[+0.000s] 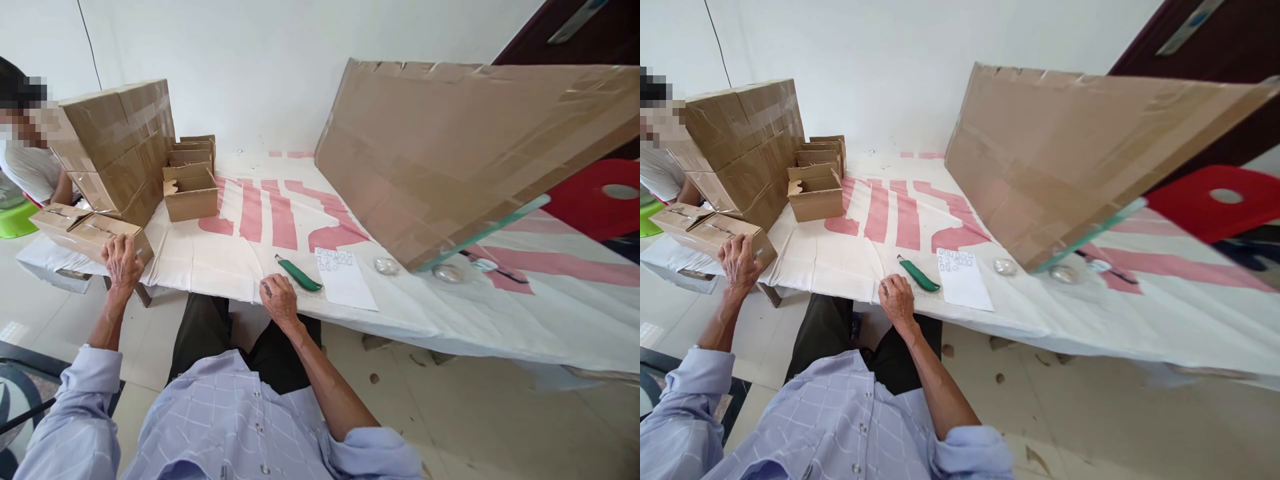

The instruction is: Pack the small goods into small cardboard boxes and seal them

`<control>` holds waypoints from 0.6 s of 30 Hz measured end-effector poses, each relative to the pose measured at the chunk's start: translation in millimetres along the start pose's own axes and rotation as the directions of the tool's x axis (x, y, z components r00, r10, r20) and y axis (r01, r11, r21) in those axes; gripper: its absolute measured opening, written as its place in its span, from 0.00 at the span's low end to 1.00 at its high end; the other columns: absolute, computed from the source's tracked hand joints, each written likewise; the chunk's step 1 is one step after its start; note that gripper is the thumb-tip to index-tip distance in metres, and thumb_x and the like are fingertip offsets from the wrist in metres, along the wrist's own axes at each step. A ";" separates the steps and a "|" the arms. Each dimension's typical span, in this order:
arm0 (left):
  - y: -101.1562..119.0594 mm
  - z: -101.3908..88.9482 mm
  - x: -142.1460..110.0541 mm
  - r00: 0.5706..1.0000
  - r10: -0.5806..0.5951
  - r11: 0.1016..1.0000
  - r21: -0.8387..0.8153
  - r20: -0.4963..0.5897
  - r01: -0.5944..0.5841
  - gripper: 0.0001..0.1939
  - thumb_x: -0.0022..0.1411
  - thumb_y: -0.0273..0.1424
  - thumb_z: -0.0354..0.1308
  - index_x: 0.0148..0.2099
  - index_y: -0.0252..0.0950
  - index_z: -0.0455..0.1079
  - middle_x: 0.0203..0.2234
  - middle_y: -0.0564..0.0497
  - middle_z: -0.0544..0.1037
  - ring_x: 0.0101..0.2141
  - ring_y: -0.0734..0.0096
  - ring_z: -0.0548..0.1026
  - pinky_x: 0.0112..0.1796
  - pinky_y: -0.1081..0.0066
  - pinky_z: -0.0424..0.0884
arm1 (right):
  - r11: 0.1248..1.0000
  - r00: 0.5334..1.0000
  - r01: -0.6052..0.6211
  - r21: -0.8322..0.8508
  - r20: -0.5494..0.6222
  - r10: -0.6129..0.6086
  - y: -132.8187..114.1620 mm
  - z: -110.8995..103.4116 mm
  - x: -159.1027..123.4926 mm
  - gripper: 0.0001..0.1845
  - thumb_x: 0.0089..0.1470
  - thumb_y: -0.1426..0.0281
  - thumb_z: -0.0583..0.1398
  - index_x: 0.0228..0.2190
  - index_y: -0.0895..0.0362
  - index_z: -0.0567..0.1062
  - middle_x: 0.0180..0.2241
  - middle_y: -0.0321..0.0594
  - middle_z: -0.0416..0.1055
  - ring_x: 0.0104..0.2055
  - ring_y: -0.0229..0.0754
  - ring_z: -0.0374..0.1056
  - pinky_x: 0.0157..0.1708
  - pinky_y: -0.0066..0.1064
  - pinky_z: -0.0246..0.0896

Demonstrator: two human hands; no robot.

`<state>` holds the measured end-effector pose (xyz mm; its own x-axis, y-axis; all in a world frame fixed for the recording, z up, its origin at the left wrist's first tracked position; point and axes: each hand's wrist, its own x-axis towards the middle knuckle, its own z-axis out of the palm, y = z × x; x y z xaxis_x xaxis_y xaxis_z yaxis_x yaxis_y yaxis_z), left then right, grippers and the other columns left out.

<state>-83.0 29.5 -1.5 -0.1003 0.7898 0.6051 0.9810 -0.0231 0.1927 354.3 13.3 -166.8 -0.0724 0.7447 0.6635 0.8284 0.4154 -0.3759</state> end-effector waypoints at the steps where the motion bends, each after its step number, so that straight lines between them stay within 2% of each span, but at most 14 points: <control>1: -0.2 0.2 0.0 1.000 0.001 1.000 0.004 -0.001 -0.001 0.34 0.61 0.24 0.58 0.69 0.35 0.74 0.67 0.31 0.75 0.70 0.32 0.66 0.72 0.36 0.52 | 1.000 1.000 0.002 0.003 -0.003 -0.002 0.0 0.2 -0.1 0.09 0.66 0.77 0.61 0.36 0.51 0.77 0.40 0.44 0.76 0.45 0.51 0.68 0.48 0.41 0.63; 6: -0.7 0.8 -0.2 1.000 0.005 1.000 0.014 -0.001 -0.005 0.33 0.61 0.24 0.57 0.69 0.35 0.74 0.67 0.32 0.75 0.71 0.33 0.66 0.72 0.36 0.53 | 1.000 1.000 -0.002 -0.003 0.004 0.002 0.1 0.2 -0.3 0.09 0.66 0.76 0.60 0.36 0.50 0.76 0.40 0.43 0.76 0.45 0.51 0.67 0.48 0.41 0.62; 18: 0.0 -1.9 -0.7 1.000 0.003 0.999 -0.042 0.022 -0.002 0.35 0.60 0.24 0.58 0.71 0.36 0.73 0.69 0.30 0.73 0.72 0.29 0.65 0.72 0.31 0.50 | 1.000 1.000 -0.010 0.022 0.017 0.010 0.5 -1.7 -0.1 0.10 0.67 0.77 0.59 0.37 0.51 0.78 0.40 0.45 0.77 0.45 0.52 0.67 0.48 0.42 0.62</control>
<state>-83.3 27.8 -0.4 -0.0933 0.8033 0.5882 0.9734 -0.0505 0.2234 355.6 12.5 -166.0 -0.0738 0.7576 0.6485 0.8164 0.4194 -0.3970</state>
